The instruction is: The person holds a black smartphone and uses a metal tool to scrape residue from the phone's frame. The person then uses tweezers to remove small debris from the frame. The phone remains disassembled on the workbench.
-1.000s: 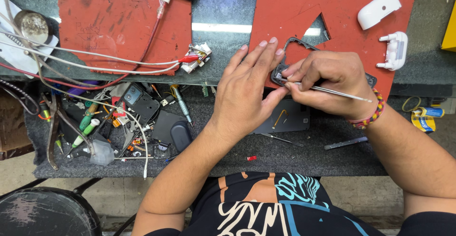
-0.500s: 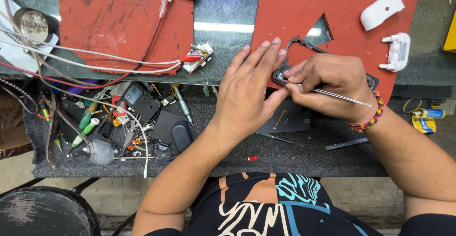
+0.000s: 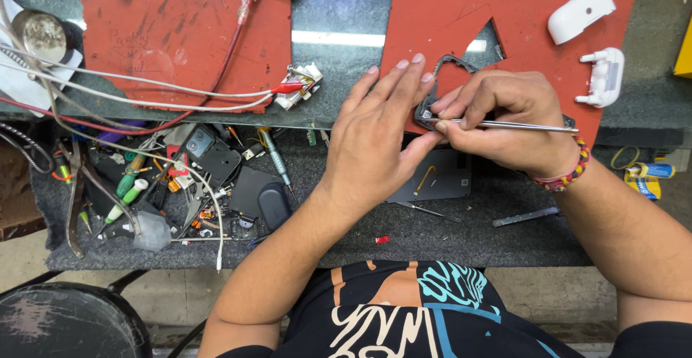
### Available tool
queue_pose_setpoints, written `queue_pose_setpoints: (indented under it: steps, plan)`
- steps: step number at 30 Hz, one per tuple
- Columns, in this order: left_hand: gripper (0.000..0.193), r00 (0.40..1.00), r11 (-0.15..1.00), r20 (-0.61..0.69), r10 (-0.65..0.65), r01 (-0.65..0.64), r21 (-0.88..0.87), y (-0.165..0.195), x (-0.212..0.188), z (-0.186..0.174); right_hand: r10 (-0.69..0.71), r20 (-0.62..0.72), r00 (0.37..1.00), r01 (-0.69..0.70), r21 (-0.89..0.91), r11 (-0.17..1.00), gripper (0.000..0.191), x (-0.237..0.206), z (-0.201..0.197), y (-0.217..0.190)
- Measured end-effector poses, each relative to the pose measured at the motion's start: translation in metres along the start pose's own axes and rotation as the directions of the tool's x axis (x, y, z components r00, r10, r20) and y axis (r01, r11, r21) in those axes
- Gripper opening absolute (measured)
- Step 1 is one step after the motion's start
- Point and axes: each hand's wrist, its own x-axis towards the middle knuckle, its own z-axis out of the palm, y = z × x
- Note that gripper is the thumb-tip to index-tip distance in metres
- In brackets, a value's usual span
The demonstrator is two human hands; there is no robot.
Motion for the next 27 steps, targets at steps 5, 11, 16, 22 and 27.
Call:
queue_pose_setpoints:
  steps: [5,11,16,22,27]
  plan:
    - [0.079,1.0,1.0,-0.015,0.022,-0.022,0.011,-0.001,0.0,0.001,0.038,-0.002,0.999,-0.038,0.047,0.998,0.028,0.001,0.0,0.001]
    - [0.084,1.0,1.0,-0.024,0.013,-0.013,-0.012,-0.001,-0.002,0.003,0.062,-0.037,0.997,-0.062,0.006,0.998,0.03,0.001,0.004,-0.002]
    - [0.085,1.0,1.0,-0.016,0.012,-0.012,-0.007,-0.002,-0.001,0.004,0.026,-0.075,0.997,-0.028,-0.028,0.999,0.031,0.0,0.006,-0.002]
    - [0.083,0.999,1.0,-0.018,0.026,-0.026,0.016,-0.002,-0.001,0.003,0.022,-0.119,0.993,-0.025,-0.02,0.999,0.032,-0.001,0.009,-0.001]
    - [0.083,0.999,0.999,-0.021,0.031,-0.031,0.021,-0.002,0.0,0.003,-0.009,-0.17,0.985,-0.011,-0.116,0.993,0.032,-0.001,0.009,0.0]
